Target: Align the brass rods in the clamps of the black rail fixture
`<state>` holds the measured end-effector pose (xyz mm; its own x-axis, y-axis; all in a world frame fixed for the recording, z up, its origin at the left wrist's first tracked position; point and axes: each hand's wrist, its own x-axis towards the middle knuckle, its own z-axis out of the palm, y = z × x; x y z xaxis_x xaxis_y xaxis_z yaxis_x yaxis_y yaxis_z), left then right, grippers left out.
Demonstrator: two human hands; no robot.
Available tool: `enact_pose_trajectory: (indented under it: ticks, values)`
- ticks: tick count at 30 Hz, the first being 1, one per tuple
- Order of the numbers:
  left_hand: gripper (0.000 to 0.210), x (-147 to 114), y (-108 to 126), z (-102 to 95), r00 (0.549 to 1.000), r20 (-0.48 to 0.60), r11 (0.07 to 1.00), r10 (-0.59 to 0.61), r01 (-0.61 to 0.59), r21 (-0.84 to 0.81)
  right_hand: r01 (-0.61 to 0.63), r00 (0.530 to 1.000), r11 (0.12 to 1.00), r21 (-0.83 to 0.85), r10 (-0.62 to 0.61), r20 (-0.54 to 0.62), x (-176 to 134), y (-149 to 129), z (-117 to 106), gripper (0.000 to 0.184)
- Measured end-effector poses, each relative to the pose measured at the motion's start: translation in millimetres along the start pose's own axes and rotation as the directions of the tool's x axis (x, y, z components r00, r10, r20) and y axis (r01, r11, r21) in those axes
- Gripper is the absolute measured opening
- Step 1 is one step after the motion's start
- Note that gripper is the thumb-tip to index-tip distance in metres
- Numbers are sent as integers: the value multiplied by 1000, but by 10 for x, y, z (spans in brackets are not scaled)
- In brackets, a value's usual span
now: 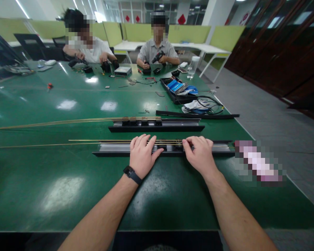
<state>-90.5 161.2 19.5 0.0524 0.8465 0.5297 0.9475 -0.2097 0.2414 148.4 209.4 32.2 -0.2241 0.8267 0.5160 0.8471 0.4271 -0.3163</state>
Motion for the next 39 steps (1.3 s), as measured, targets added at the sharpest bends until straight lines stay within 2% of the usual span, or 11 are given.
enact_pose_trajectory:
  ticks: [17,39]
  values:
    - [49,3,11,-4,1000,-11,1000,10,-10,-1,-18,1000,999,30,18,-1,-3,-34,75,25]
    - [49,9,19,-22,1000,7,1000,20,-20,15,30,999,999,22,-30,13,-3,-64,56,23]
